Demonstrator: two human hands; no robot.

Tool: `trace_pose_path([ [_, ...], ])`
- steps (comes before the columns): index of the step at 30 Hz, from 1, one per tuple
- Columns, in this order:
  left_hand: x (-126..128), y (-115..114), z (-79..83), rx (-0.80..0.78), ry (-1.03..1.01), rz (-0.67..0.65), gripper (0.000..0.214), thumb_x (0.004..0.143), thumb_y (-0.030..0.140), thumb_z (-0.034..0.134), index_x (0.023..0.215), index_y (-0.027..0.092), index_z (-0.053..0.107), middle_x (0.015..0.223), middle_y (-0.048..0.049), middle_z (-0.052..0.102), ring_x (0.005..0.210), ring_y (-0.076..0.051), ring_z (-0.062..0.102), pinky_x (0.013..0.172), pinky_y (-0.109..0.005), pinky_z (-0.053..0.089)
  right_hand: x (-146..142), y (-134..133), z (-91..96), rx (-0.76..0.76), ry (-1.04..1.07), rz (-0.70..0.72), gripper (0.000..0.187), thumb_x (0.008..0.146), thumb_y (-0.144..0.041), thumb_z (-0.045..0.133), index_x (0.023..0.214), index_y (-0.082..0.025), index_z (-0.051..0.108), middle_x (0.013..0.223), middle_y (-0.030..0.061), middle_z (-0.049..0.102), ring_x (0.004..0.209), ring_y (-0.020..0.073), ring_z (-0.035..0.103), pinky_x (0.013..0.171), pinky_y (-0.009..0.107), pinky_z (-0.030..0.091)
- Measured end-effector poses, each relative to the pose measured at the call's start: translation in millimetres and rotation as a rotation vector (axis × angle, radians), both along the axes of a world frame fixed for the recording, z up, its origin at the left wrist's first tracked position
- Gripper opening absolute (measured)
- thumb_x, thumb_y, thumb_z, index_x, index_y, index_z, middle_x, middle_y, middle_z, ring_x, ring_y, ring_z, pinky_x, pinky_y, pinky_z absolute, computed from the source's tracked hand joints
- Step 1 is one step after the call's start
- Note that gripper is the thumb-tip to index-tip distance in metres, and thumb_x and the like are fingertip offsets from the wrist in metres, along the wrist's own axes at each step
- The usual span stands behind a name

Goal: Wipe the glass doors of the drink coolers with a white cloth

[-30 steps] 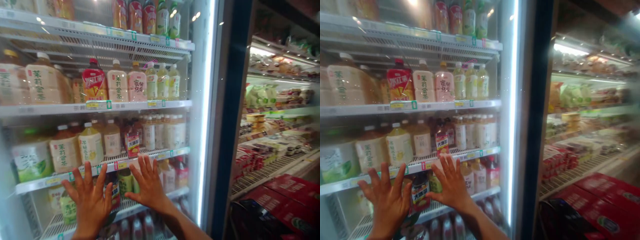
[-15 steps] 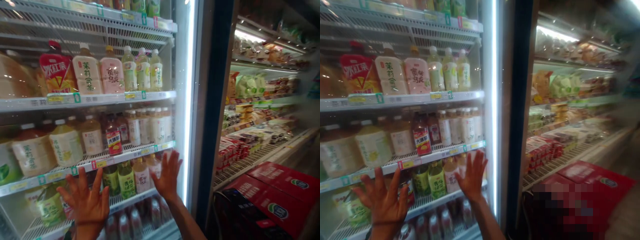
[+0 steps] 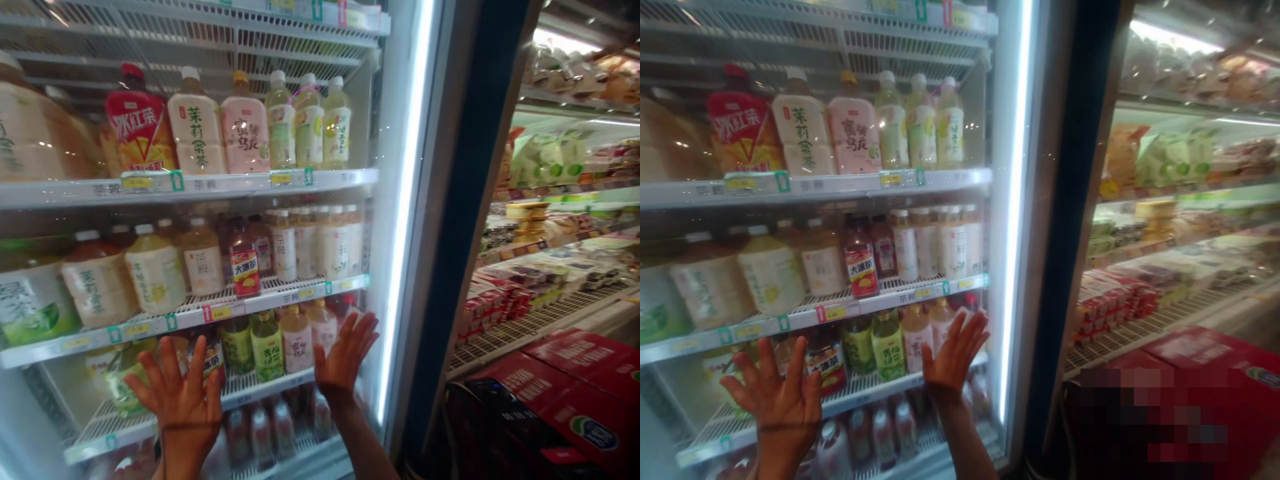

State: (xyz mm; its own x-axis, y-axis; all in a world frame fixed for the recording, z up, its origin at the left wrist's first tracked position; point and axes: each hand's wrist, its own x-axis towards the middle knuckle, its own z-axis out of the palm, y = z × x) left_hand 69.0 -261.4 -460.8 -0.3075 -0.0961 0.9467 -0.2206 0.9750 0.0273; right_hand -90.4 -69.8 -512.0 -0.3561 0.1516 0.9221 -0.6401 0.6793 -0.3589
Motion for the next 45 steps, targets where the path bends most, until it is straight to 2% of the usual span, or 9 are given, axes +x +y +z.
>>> trace_pose_path([
  [5, 2.6, -6.0, -18.0, 0.035, -0.010, 0.011, 0.085, 0.095, 0.021, 0.058, 0.164, 0.039, 0.012, 0.175, -0.0052, -0.006, 0.160, -0.035, -0.012, 0.123, -0.072, -0.007, 30.5, -34.1, -8.2, 0.396, 0.175, 0.101, 0.087, 0.100, -0.066, 0.034, 0.166, -0.015, 0.010, 0.173, 0.0200, 0.000, 0.159, 0.0453, 0.001, 0.118, 0.079, 0.022],
  [11, 22.0, -26.2, -25.8, 0.088, 0.033, 0.040, 0.083, 0.095, 0.022, 0.058, 0.163, 0.040, 0.014, 0.175, -0.0025, -0.006, 0.160, -0.034, -0.013, 0.123, -0.072, -0.008, 48.0, -52.5, 0.2, 0.204, 0.087, 0.044, 0.083, 0.104, -0.055, 0.030, 0.165, -0.006, 0.003, 0.171, 0.0241, -0.009, 0.158, 0.0470, -0.004, 0.117, 0.081, 0.016],
  [15, 36.5, -44.3, -24.2, 0.120, 0.063, 0.057, 0.082, 0.096, 0.023, 0.056, 0.162, 0.042, 0.013, 0.175, -0.0007, -0.007, 0.160, -0.035, -0.013, 0.123, -0.073, -0.008, 72.7, -88.9, 46.3, 0.484, 0.317, 0.174, 0.088, 0.100, -0.066, 0.036, 0.166, -0.015, 0.010, 0.174, 0.0155, -0.003, 0.161, 0.0360, -0.001, 0.128, 0.062, 0.007],
  [20, 56.7, -72.2, -14.3, 0.148, 0.081, 0.103, 0.083, 0.096, 0.021, 0.055, 0.163, 0.041, 0.010, 0.175, -0.0027, -0.011, 0.159, -0.035, -0.016, 0.121, -0.077, -0.007, 85.0, -121.5, 117.9, 0.475, 0.273, 0.175, 0.097, 0.096, -0.073, 0.042, 0.166, -0.018, 0.001, 0.173, 0.0176, 0.002, 0.161, 0.0371, -0.004, 0.125, 0.068, 0.008],
  [26, 74.4, -103.6, -12.4, 0.215, 0.086, 0.118, 0.086, 0.095, 0.019, 0.054, 0.164, 0.039, 0.006, 0.175, -0.0065, -0.011, 0.159, -0.040, -0.014, 0.119, -0.080, -0.004, 105.7, -149.7, 81.9, 0.804, 0.581, 0.323, 0.096, 0.091, -0.082, 0.041, 0.162, -0.018, 0.031, 0.169, 0.0088, 0.029, 0.162, 0.0294, 0.005, 0.131, 0.050, -0.003],
  [32, 83.0, -118.8, -18.9, 0.224, 0.113, 0.124, 0.084, 0.096, 0.016, 0.052, 0.163, 0.041, 0.008, 0.175, -0.0072, -0.008, 0.160, -0.039, -0.012, 0.117, -0.083, -0.002, 122.2, -173.4, 115.7, 0.709, 0.476, 0.223, 0.087, 0.097, -0.061, 0.052, 0.165, -0.016, 0.021, 0.171, 0.0143, 0.021, 0.161, 0.0332, 0.002, 0.129, 0.057, -0.002],
  [36, 92.7, -130.5, -14.8, 0.222, 0.128, 0.124, 0.084, 0.096, 0.014, 0.051, 0.164, 0.039, 0.008, 0.175, -0.0070, -0.006, 0.160, -0.037, -0.011, 0.119, -0.081, -0.002, 121.7, -174.6, 116.6, 0.882, 0.629, 0.286, 0.084, 0.097, -0.061, 0.054, 0.163, -0.018, 0.028, 0.172, 0.0092, 0.022, 0.162, 0.0315, 0.003, 0.131, 0.052, -0.001],
  [43, 101.6, -152.2, 29.0, 0.172, 0.206, 0.137, 0.082, 0.097, 0.014, 0.048, 0.164, 0.039, 0.008, 0.175, -0.0048, -0.004, 0.161, -0.036, -0.008, 0.121, -0.078, -0.002, 124.7, -204.4, 227.2, 0.763, 0.633, 0.333, 0.089, 0.095, -0.068, 0.050, 0.164, -0.017, 0.025, 0.173, 0.0133, 0.015, 0.161, 0.0341, 0.003, 0.129, 0.061, 0.007],
  [45, 106.4, -158.5, 44.4, 0.113, 0.218, 0.138, 0.083, 0.097, 0.014, 0.049, 0.164, 0.037, 0.008, 0.175, -0.0056, -0.003, 0.161, -0.036, -0.007, 0.123, -0.076, -0.002, 128.0, -207.2, 241.8, 0.890, 0.744, 0.385, 0.092, 0.091, -0.071, 0.054, 0.162, -0.016, 0.031, 0.172, 0.0129, 0.020, 0.161, 0.0328, 0.008, 0.130, 0.056, 0.010],
])
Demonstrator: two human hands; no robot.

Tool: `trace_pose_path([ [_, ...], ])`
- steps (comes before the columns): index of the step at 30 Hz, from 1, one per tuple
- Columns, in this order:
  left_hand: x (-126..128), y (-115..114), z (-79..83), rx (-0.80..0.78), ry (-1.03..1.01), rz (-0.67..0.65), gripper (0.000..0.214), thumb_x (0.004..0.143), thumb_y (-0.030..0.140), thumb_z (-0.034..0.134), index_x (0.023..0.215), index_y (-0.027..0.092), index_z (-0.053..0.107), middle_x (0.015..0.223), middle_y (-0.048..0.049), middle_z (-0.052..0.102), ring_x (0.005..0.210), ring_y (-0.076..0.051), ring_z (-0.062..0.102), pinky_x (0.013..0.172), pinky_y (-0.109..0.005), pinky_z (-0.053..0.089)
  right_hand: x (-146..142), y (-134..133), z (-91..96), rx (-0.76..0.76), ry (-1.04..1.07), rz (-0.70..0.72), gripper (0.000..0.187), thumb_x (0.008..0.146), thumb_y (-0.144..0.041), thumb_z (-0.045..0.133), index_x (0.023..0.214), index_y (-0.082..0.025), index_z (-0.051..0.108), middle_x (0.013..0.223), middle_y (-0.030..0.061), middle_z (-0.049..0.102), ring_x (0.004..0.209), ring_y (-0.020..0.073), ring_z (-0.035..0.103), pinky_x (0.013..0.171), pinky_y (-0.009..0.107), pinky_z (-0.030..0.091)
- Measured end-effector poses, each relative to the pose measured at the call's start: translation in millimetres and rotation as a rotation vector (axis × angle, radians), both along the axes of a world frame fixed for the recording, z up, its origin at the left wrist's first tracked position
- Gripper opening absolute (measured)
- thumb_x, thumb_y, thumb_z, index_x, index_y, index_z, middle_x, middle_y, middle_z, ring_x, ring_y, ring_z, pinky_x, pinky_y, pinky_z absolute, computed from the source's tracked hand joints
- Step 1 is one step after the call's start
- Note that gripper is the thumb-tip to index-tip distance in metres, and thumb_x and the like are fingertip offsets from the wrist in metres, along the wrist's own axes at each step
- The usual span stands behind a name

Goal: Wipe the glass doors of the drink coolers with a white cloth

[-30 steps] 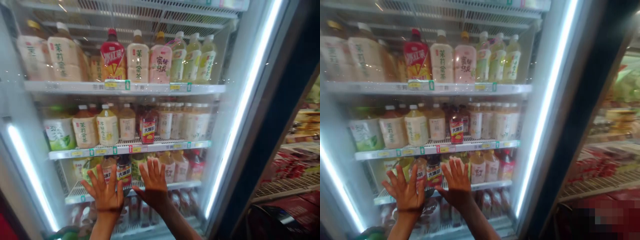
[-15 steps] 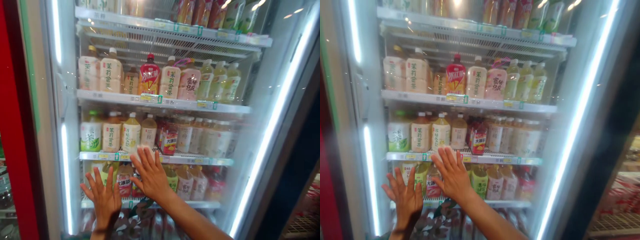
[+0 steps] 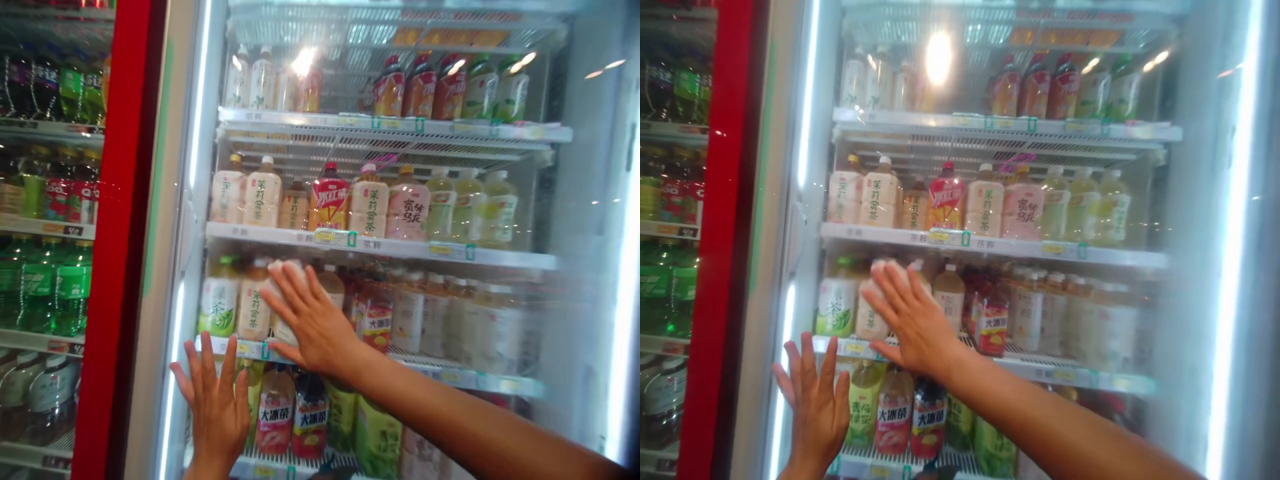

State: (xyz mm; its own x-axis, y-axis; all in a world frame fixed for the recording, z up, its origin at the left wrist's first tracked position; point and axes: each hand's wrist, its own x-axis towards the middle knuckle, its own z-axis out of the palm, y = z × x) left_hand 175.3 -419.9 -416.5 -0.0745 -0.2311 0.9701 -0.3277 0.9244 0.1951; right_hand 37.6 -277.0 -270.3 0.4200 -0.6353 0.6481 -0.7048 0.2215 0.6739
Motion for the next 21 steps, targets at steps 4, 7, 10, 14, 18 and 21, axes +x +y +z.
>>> trace_pose_path([
  [4, 12.3, -19.6, 31.3, -0.156, -0.027, 0.016, 0.083, 0.096, 0.015, 0.052, 0.163, 0.040, 0.011, 0.175, -0.0031, 0.004, 0.161, -0.035, 0.000, 0.125, -0.072, -0.002, -6.3, -1.8, 27.1, 0.295, 0.271, 0.119, 0.089, 0.088, -0.077, 0.054, 0.157, -0.022, 0.042, 0.168, 0.0046, 0.034, 0.160, 0.0225, 0.018, 0.132, 0.043, 0.016],
  [7, 16.6, -29.6, 58.2, -0.216, 0.005, 0.016, 0.083, 0.095, 0.017, 0.052, 0.163, 0.042, 0.011, 0.175, -0.0017, 0.006, 0.161, -0.035, 0.002, 0.125, -0.072, -0.002, -7.9, -6.4, 73.3, 0.113, 0.158, 0.046, 0.087, 0.091, -0.075, 0.052, 0.159, -0.023, 0.038, 0.170, 0.0056, 0.031, 0.161, 0.0277, 0.015, 0.131, 0.053, 0.014],
  [10, 15.5, -27.1, 82.2, -0.268, 0.028, 0.001, 0.083, 0.096, 0.018, 0.051, 0.164, 0.042, 0.008, 0.175, -0.0013, 0.003, 0.161, -0.035, 0.001, 0.125, -0.072, -0.003, -2.9, -4.1, 97.0, 0.017, 0.098, -0.022, 0.097, 0.087, -0.079, 0.054, 0.160, -0.019, 0.034, 0.171, 0.0092, 0.027, 0.161, 0.0324, 0.009, 0.131, 0.056, 0.012],
  [14, 7.4, -17.2, 98.2, -0.363, 0.025, -0.013, 0.084, 0.095, 0.017, 0.051, 0.164, 0.039, 0.008, 0.175, -0.0013, 0.001, 0.162, -0.033, 0.000, 0.126, -0.069, -0.004, -9.0, 10.1, 91.5, 0.280, 0.294, 0.031, 0.095, 0.089, -0.081, 0.047, 0.161, -0.020, 0.033, 0.171, 0.0086, 0.027, 0.161, 0.0252, 0.012, 0.131, 0.048, 0.013],
  [18, -8.6, -8.3, 104.0, -0.382, 0.042, -0.047, 0.085, 0.093, 0.018, 0.051, 0.164, 0.041, 0.010, 0.175, -0.0004, 0.004, 0.162, -0.033, 0.002, 0.127, -0.068, -0.003, -27.6, 18.7, 118.6, 0.006, 0.123, -0.049, 0.094, 0.091, -0.076, 0.051, 0.162, -0.018, 0.029, 0.173, 0.0129, 0.018, 0.161, 0.0320, 0.006, 0.131, 0.057, 0.011],
  [21, -23.1, 11.5, 114.6, -0.386, 0.075, -0.147, 0.082, 0.094, 0.020, 0.050, 0.164, 0.041, 0.011, 0.175, 0.0012, 0.004, 0.162, -0.032, 0.003, 0.129, -0.066, -0.001, -28.2, 18.8, 125.5, -0.165, -0.017, -0.072, 0.099, 0.089, -0.075, 0.055, 0.161, -0.012, 0.028, 0.173, 0.0175, 0.013, 0.161, 0.0370, 0.001, 0.130, 0.062, 0.009],
])
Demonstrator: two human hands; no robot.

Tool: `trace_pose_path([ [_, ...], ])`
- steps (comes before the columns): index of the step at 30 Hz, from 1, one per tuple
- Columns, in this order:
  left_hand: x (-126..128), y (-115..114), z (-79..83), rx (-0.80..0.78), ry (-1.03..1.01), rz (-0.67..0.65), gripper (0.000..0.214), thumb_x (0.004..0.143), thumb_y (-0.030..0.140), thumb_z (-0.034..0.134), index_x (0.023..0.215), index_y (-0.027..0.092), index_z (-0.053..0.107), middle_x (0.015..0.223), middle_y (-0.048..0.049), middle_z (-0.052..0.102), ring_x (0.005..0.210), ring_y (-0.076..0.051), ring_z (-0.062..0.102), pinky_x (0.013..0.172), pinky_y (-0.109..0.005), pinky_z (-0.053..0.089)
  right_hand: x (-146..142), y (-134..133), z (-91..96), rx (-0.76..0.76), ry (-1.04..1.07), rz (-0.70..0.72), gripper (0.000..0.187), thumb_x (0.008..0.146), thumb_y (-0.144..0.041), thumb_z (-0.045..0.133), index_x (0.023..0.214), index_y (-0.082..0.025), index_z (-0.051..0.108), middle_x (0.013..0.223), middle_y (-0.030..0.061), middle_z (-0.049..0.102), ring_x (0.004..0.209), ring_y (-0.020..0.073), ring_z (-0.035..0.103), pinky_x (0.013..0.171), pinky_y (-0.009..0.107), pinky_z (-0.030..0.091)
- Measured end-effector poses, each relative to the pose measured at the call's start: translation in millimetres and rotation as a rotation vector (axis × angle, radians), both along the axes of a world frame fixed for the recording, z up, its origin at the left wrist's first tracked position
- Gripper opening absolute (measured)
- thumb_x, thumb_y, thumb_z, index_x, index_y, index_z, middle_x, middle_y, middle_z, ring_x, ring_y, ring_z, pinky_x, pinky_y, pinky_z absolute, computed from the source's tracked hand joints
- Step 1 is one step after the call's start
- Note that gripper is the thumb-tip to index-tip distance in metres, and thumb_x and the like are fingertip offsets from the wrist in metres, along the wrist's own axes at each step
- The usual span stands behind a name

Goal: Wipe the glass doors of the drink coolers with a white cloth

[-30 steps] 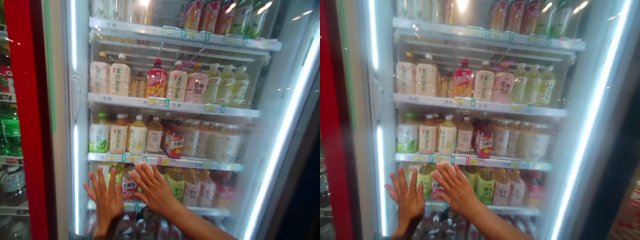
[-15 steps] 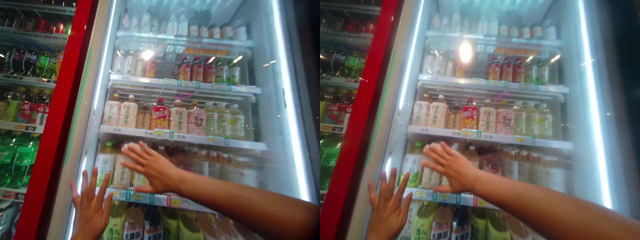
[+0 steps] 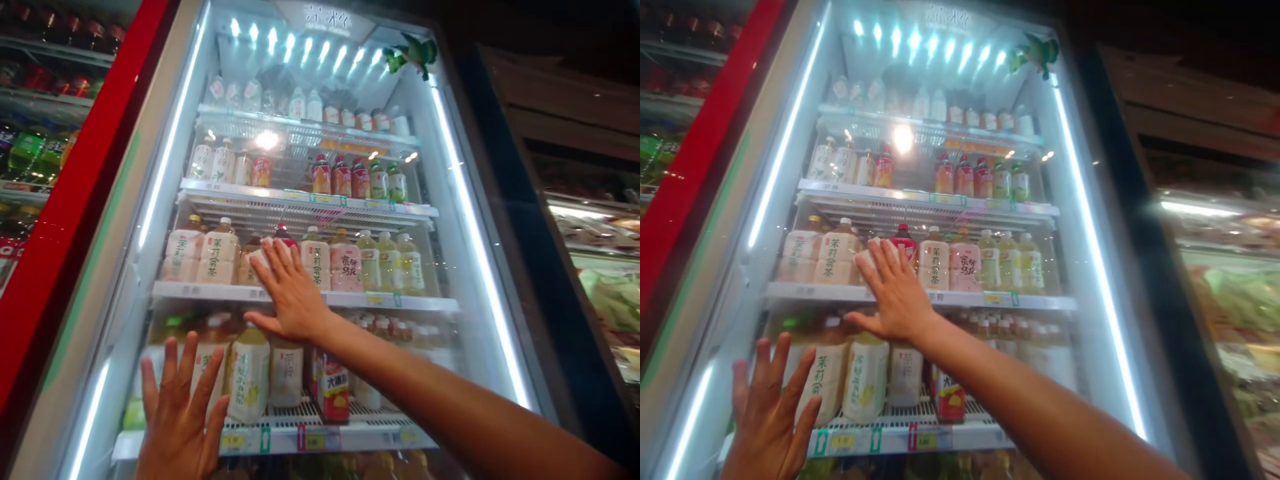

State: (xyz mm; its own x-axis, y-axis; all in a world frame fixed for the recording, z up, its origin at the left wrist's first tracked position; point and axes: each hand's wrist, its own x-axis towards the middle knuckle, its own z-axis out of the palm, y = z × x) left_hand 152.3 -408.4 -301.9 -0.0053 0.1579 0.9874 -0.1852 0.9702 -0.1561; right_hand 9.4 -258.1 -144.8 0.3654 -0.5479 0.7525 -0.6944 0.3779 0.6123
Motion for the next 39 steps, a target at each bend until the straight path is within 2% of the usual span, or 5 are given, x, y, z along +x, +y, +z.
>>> trace_pose_path([
  [8, -61.6, 81.3, 63.8, 0.195, 0.031, -0.437, 0.063, 0.107, 0.038, 0.023, 0.166, 0.026, 0.006, 0.174, -0.0067, 0.015, 0.160, -0.020, 0.019, 0.129, -0.042, 0.025, -2.7, 25.5, -30.8, 0.096, -0.095, 0.190, 0.084, 0.099, -0.033, 0.042, 0.162, -0.001, -0.003, 0.174, 0.0181, 0.001, 0.161, 0.0223, -0.009, 0.131, 0.046, 0.021],
  [16, -99.5, 85.9, 129.2, 0.166, 0.034, 0.004, 0.075, 0.104, 0.055, 0.025, 0.161, 0.006, 0.024, 0.170, -0.0219, 0.022, 0.160, -0.035, 0.016, 0.129, -0.060, 0.005, -112.6, 192.4, -23.8, -0.262, -0.144, -0.118, 0.077, 0.102, -0.056, 0.045, 0.165, -0.036, 0.005, 0.175, -0.0007, -0.007, 0.161, 0.0357, -0.004, 0.124, 0.073, 0.008],
  [24, -113.2, 104.7, 121.8, -0.677, -0.476, 0.015, 0.078, 0.103, 0.051, 0.038, 0.165, 0.023, 0.000, 0.172, -0.0087, 0.019, 0.160, -0.020, 0.018, 0.130, -0.040, 0.021, -163.7, 217.9, -62.9, -0.331, -0.110, -0.093, 0.084, 0.100, -0.064, 0.041, 0.166, -0.028, 0.005, 0.175, 0.0061, 0.002, 0.161, 0.0371, -0.001, 0.126, 0.071, 0.007],
  [29, -118.2, 108.3, 143.8, -0.339, -0.202, 0.149, 0.074, 0.105, 0.041, 0.035, 0.164, 0.025, -0.006, 0.174, -0.0100, 0.004, 0.161, -0.029, 0.000, 0.129, -0.062, 0.010, -159.6, 219.4, -61.7, -0.329, -0.104, -0.065, 0.085, 0.099, -0.061, 0.045, 0.167, -0.030, 0.004, 0.175, 0.0046, -0.002, 0.160, 0.0389, -0.002, 0.126, 0.072, 0.006],
  [39, -120.3, 132.9, 124.8, -0.668, -0.464, 0.148, 0.068, 0.105, 0.034, 0.038, 0.165, 0.024, 0.007, 0.172, -0.0056, 0.018, 0.161, -0.019, 0.009, 0.132, -0.045, 0.017, -155.7, 231.4, -76.8, -0.100, -0.019, -0.069, 0.093, 0.093, -0.070, 0.050, 0.166, -0.034, 0.003, 0.175, 0.0016, 0.002, 0.160, 0.0400, -0.002, 0.125, 0.074, 0.001],
])
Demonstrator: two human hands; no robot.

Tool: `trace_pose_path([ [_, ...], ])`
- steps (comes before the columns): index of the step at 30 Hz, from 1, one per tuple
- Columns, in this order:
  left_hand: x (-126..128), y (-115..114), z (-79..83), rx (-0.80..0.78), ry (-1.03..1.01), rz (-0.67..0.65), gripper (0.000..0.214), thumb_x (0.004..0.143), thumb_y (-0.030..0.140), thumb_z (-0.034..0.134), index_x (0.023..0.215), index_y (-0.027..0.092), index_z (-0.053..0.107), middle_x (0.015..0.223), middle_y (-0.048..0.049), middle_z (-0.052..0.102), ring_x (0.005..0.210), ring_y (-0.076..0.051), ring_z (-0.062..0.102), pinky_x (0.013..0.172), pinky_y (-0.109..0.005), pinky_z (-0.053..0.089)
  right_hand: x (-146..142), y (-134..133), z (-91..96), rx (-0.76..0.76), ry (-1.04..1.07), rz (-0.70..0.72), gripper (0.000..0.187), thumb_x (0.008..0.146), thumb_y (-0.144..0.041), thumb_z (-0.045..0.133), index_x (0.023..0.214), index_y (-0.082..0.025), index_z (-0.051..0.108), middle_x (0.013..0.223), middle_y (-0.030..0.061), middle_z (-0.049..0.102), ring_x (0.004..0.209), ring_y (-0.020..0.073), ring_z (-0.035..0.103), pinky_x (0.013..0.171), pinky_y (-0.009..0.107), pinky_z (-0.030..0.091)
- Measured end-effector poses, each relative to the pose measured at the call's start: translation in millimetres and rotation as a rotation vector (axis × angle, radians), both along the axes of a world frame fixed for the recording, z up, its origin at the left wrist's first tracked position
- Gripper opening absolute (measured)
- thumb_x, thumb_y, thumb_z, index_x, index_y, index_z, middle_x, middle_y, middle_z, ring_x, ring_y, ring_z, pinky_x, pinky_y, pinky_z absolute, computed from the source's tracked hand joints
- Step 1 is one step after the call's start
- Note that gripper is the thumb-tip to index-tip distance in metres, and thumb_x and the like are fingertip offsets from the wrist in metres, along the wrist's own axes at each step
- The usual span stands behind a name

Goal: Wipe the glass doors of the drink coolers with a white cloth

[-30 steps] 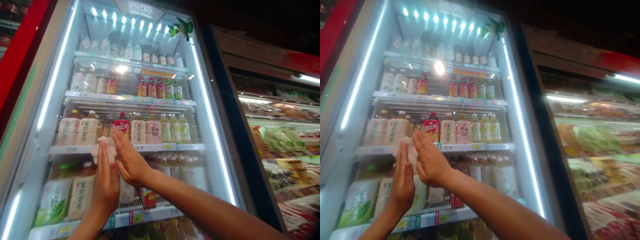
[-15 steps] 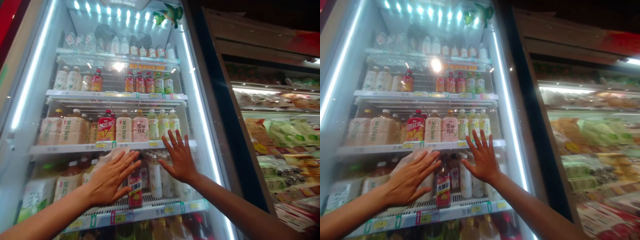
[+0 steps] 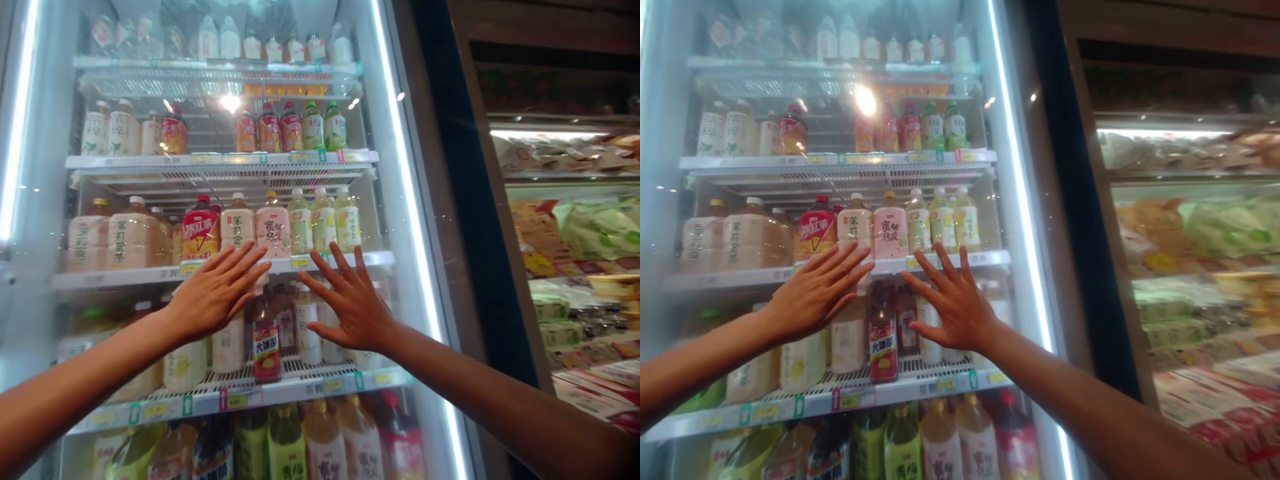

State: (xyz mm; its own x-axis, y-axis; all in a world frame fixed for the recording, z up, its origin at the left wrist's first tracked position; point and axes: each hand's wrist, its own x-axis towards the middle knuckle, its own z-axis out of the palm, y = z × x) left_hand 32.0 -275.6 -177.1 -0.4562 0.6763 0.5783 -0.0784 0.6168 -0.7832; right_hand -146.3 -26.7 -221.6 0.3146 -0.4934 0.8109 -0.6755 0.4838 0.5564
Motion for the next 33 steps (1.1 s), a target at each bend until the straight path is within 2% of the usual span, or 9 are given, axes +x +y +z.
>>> trace_pose_path([
  [3, 0.5, -5.0, -19.1, 0.076, 0.048, 0.051, 0.075, 0.101, 0.052, 0.046, 0.165, 0.027, 0.014, 0.173, -0.0061, 0.018, 0.162, -0.029, 0.003, 0.131, -0.058, -0.001, 6.8, -6.3, -21.0, -0.063, -0.068, -0.003, 0.095, 0.093, -0.070, 0.052, 0.166, -0.029, 0.008, 0.175, 0.0060, -0.001, 0.160, 0.0410, -0.001, 0.126, 0.073, 0.002],
  [5, 0.6, -5.1, -26.4, 0.008, -0.028, 0.034, 0.081, 0.097, 0.065, 0.046, 0.164, 0.030, 0.018, 0.173, -0.0051, 0.017, 0.162, -0.031, 0.000, 0.130, -0.059, -0.006, 11.1, -11.1, -34.6, -0.105, -0.105, -0.001, 0.095, 0.093, -0.069, 0.053, 0.166, -0.026, 0.011, 0.175, 0.0083, -0.002, 0.160, 0.0421, -0.001, 0.126, 0.074, 0.002],
  [7, -1.3, -3.8, -17.5, -0.005, -0.051, 0.032, 0.082, 0.095, 0.071, 0.042, 0.164, 0.033, 0.019, 0.174, -0.0040, 0.012, 0.162, -0.033, -0.003, 0.129, -0.060, -0.007, 13.5, -14.3, -43.2, -0.118, -0.113, 0.002, 0.094, 0.093, -0.068, 0.054, 0.166, -0.026, 0.013, 0.175, 0.0092, -0.002, 0.160, 0.0427, -0.001, 0.126, 0.073, 0.002],
  [11, -6.7, 0.8, -1.0, 0.206, 0.148, 0.060, 0.081, 0.098, 0.067, 0.037, 0.165, 0.030, 0.012, 0.175, -0.0117, -0.005, 0.160, -0.040, -0.009, 0.125, -0.070, -0.003, 13.3, -15.2, -45.5, -0.119, -0.097, 0.004, 0.094, 0.093, -0.067, 0.054, 0.166, -0.026, 0.012, 0.175, 0.0088, -0.001, 0.160, 0.0426, -0.001, 0.126, 0.073, 0.003],
  [16, 1.8, 2.1, -52.4, -0.072, -0.085, 0.034, 0.093, 0.088, 0.083, 0.041, 0.164, 0.032, 0.022, 0.174, -0.0105, 0.015, 0.161, -0.036, 0.002, 0.129, -0.060, -0.003, 13.0, -14.1, -43.7, -0.123, -0.112, 0.011, 0.093, 0.094, -0.067, 0.053, 0.166, -0.030, 0.007, 0.175, 0.0055, -0.002, 0.160, 0.0401, -0.001, 0.125, 0.074, 0.006],
  [22, -2.0, 4.6, -42.8, 0.173, 0.104, 0.063, 0.091, 0.092, 0.074, 0.044, 0.165, 0.027, 0.015, 0.174, -0.0151, 0.001, 0.161, -0.039, -0.004, 0.127, -0.065, -0.004, 13.2, -14.2, -43.3, -0.127, -0.101, -0.003, 0.096, 0.093, -0.066, 0.056, 0.166, -0.030, 0.006, 0.175, 0.0048, -0.005, 0.160, 0.0412, -0.001, 0.125, 0.075, 0.005],
  [27, 2.4, 5.2, -86.5, 0.030, -0.054, 0.061, 0.095, 0.088, 0.080, 0.044, 0.164, 0.028, 0.020, 0.173, -0.0118, 0.017, 0.161, -0.036, -0.004, 0.129, -0.058, -0.005, 16.7, -15.7, -50.6, -0.128, -0.113, -0.001, 0.094, 0.094, -0.064, 0.054, 0.166, -0.031, 0.005, 0.174, 0.0046, -0.007, 0.160, 0.0418, -0.001, 0.124, 0.075, 0.007],
  [29, 4.4, 2.1, -81.1, 0.024, -0.062, 0.061, 0.091, 0.091, 0.078, 0.043, 0.164, 0.030, 0.018, 0.173, -0.0098, 0.017, 0.162, -0.034, -0.003, 0.130, -0.056, -0.005, 19.3, -17.7, -58.4, -0.127, -0.116, 0.007, 0.093, 0.094, -0.063, 0.056, 0.166, -0.030, 0.007, 0.174, 0.0061, -0.007, 0.159, 0.0436, -0.001, 0.123, 0.076, 0.007],
  [33, 1.6, -0.2, -46.8, 0.282, 0.159, 0.074, 0.091, 0.094, 0.070, 0.046, 0.165, 0.027, 0.009, 0.174, -0.0143, -0.002, 0.161, -0.039, -0.004, 0.127, -0.065, -0.005, 25.2, -23.1, -77.2, -0.124, -0.128, 0.008, 0.095, 0.092, -0.064, 0.058, 0.166, -0.029, 0.009, 0.174, 0.0083, -0.004, 0.159, 0.0451, 0.000, 0.122, 0.078, 0.009],
])
